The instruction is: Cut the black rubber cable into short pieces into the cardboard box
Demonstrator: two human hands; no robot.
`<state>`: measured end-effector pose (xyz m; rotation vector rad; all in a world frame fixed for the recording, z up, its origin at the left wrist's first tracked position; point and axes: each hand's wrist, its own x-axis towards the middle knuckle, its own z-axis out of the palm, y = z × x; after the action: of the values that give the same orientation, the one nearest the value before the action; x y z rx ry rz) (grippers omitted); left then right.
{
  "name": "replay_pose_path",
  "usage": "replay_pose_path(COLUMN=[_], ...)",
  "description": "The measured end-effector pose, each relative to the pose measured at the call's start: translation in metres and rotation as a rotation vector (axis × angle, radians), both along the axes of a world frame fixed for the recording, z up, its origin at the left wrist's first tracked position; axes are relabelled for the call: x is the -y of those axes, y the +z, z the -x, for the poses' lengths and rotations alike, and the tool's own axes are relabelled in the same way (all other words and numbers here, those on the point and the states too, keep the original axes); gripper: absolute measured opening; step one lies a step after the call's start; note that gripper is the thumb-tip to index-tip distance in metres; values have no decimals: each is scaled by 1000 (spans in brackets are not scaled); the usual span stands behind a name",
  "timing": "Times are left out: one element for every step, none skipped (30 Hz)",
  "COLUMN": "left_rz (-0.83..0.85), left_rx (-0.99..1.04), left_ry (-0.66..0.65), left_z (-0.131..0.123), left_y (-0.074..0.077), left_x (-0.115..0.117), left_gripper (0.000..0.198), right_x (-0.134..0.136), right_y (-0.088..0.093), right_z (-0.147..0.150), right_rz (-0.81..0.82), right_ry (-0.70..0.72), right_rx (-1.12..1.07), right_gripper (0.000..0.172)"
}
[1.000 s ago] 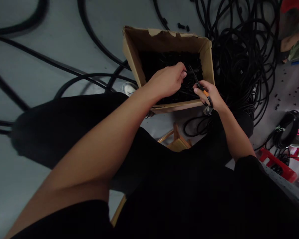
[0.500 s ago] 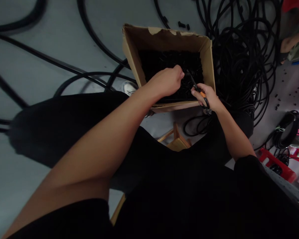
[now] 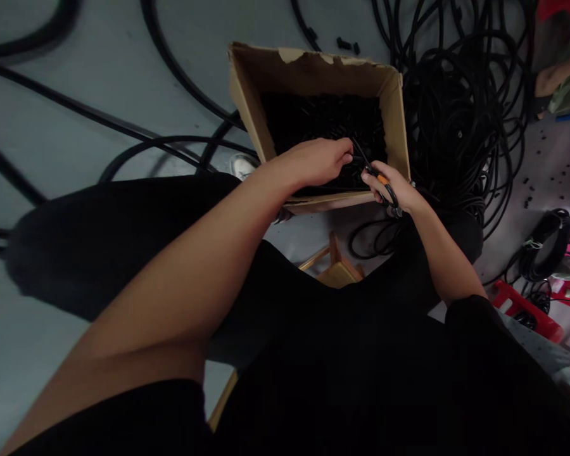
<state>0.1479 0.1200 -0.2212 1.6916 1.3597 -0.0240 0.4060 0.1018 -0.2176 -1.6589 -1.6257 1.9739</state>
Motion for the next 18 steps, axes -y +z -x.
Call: replay_pose_path(left_rz=[4, 6, 7, 7, 5, 3, 2, 3, 6, 12, 16, 17, 12, 1, -12, -26, -36, -43], left_rx=[-3, -5, -6, -6, -5, -6, -8, -13, -20, -28, -32, -30, -19, 1, 25, 50, 74, 93], left_ry=[1, 6, 12, 19, 24, 29, 33, 37, 41, 46, 53, 63, 75, 91, 108, 126, 144, 162], left_z=[0, 0, 0, 0, 0, 1, 1, 0, 0, 0, 0, 0, 0, 0, 0, 0, 1, 1], left_y=[0, -1, -1, -1, -1, 0, 0, 1, 2, 2, 3, 2, 1, 0, -1, -3, -4, -5], left_x=[0, 0, 1, 0, 0, 0, 0, -1, -1, -1, -2, -2, -2, -2, -2, -3, -3, -3], left_gripper=[41, 41, 41, 42, 43, 44, 45, 46, 48, 49, 50, 51, 52, 53, 53, 53, 52, 51], right_x=[0, 0, 0, 0, 0, 0, -1, -1, -1, -1, -1, -1, 0, 0, 1, 1, 2, 2], right_y=[1, 2, 3, 4, 6, 7, 9, 10, 11, 11, 11, 10, 9, 7, 5, 3, 0, -2], right_z=[0, 1, 1, 2, 3, 4, 5, 6, 6, 7, 7, 7, 7, 6, 6, 5, 4, 3], right_rz=[6, 11, 14, 18, 23, 28, 31, 35, 39, 40, 37, 31, 23, 16, 12, 11, 13, 13], right_ry=[-2, -5, -8, -11, -15, -18, -24, -30, -35, -39, -44, -53, -67, -87, -108, -125, -133, -132], right_rx=[8, 14, 19, 22, 24, 25, 24, 25, 25, 26, 25, 20, 11, -1, -16, -32, -47, -60], right_gripper=[57, 57, 57, 57, 58, 59, 60, 61, 63, 63, 64, 64, 63, 61, 59, 57, 55, 53])
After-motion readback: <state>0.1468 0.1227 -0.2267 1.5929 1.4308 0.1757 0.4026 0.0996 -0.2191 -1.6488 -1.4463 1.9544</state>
